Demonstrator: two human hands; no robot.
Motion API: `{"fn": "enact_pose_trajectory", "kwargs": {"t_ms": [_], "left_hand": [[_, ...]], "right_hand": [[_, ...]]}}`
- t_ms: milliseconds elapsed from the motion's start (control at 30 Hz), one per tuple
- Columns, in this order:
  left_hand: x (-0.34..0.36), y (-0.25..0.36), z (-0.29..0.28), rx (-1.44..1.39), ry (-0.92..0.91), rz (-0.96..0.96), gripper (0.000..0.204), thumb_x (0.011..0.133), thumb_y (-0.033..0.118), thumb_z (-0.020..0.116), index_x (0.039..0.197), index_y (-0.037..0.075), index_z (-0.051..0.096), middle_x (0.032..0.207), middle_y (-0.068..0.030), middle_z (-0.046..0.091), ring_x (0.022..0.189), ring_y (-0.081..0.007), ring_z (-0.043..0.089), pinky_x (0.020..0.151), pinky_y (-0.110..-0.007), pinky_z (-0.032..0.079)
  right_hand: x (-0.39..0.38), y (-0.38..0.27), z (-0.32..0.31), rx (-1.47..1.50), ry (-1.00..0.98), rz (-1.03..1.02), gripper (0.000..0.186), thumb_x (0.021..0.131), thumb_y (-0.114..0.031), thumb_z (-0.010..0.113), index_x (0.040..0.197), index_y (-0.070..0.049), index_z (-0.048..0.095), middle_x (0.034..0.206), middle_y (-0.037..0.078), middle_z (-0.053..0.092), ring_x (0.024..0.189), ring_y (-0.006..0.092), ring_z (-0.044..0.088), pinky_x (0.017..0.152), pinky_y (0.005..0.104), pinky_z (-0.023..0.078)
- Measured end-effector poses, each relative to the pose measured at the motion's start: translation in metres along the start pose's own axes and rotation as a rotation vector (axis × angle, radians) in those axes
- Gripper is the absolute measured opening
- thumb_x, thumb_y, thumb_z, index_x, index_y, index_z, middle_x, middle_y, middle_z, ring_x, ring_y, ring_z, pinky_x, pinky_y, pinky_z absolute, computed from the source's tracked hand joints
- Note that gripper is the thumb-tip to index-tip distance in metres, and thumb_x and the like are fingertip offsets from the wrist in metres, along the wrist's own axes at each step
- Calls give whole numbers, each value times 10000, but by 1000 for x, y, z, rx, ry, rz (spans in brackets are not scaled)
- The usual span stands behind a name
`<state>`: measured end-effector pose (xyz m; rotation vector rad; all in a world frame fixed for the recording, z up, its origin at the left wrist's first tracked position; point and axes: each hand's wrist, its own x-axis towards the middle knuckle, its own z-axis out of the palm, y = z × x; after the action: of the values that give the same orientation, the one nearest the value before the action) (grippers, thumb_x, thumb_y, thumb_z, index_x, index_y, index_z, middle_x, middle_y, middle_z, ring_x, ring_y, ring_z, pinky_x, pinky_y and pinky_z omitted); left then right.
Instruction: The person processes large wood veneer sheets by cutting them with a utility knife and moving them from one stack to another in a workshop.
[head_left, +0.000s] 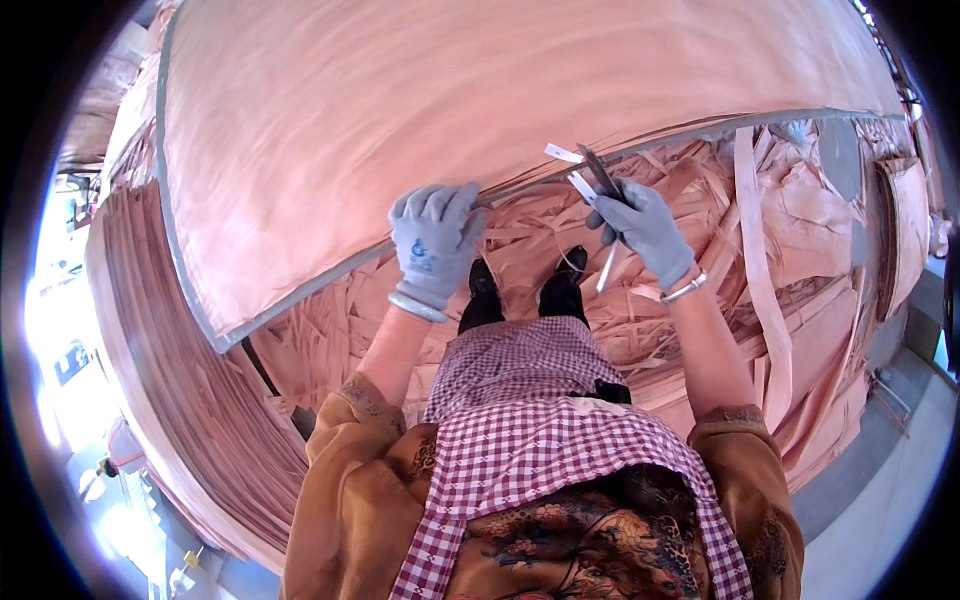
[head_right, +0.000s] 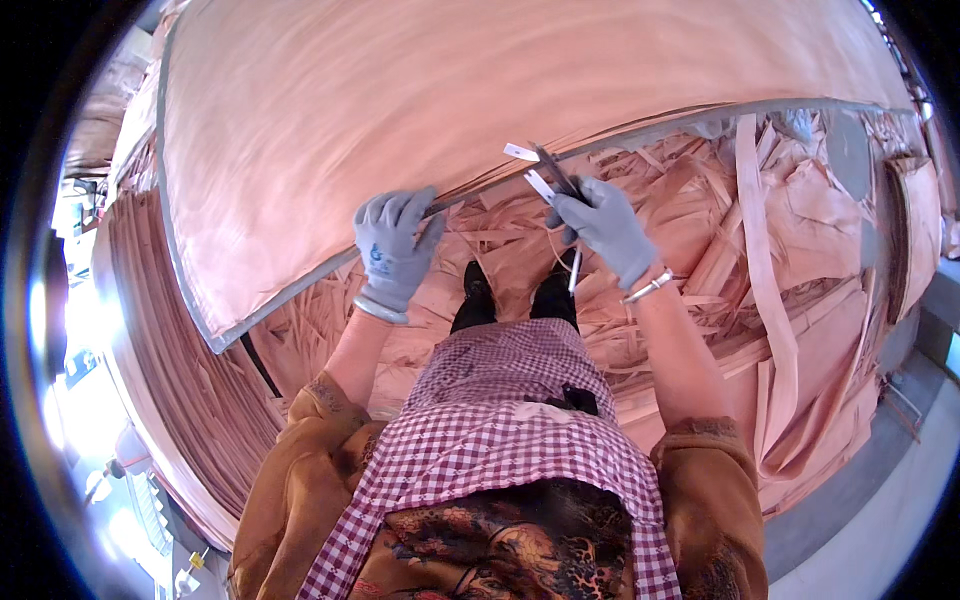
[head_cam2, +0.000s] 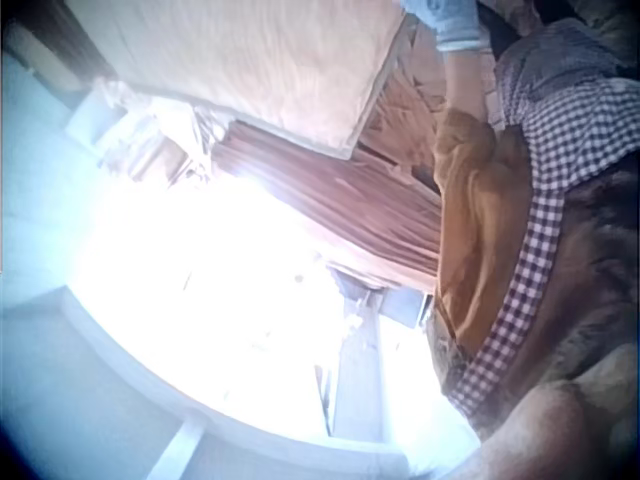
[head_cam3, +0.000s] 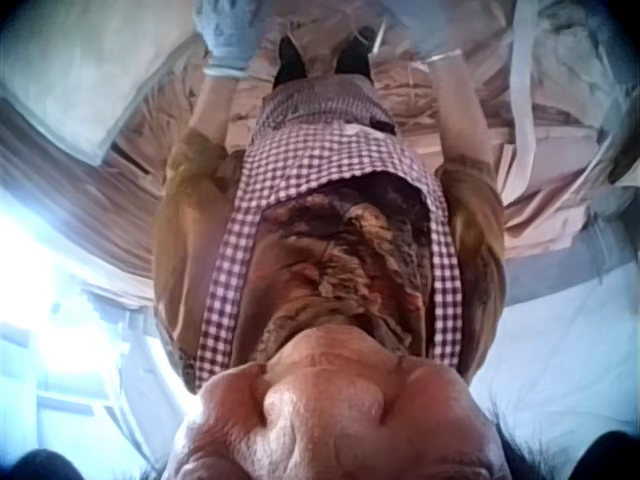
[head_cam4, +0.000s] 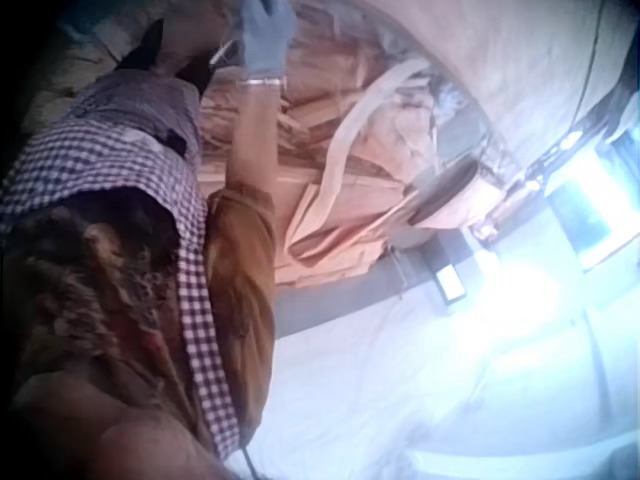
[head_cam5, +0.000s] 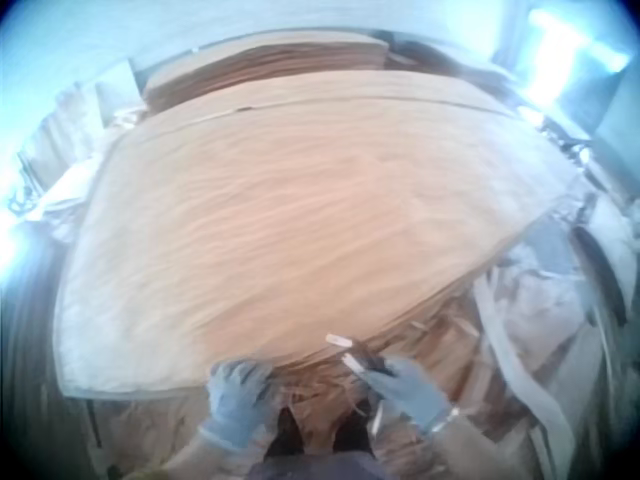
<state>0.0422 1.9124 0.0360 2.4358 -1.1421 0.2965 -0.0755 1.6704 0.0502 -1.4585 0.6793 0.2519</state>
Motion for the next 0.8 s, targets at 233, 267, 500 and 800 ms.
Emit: {"fn": "enact_pose_trajectory", "kwargs": {"t_ms": [233,267,500,800], "left_hand": [[-5,-12,2,115,-24,88,207,679,131,678,871,203,647,760,33,541,820,-185,544,755,-388,412],[-7,-13,3,121,-12,100,195,676,129,677,854,201,647,761,36,544,813,-183,545,755,-385,411],[-10,-13,4,133,-28,151,180,669,126,672,834,200,664,768,51,562,772,-174,545,757,-369,407],[-9,-10,4,189,-65,133,202,674,112,659,861,189,662,760,48,556,760,-182,536,741,-374,404]], "right_hand": [[10,-21,23,34,90,-127,200,883,-157,556,968,24,559,731,53,621,530,72,534,487,213,446],[13,-25,19,28,142,-99,198,885,-152,550,981,21,556,738,59,618,521,73,525,482,213,445],[15,-28,13,-12,-3,-135,174,889,-138,532,978,12,539,735,63,614,528,73,527,477,206,447],[38,-18,63,-4,-185,-148,134,884,-124,562,855,1,523,665,38,587,484,77,504,456,221,421]]}}
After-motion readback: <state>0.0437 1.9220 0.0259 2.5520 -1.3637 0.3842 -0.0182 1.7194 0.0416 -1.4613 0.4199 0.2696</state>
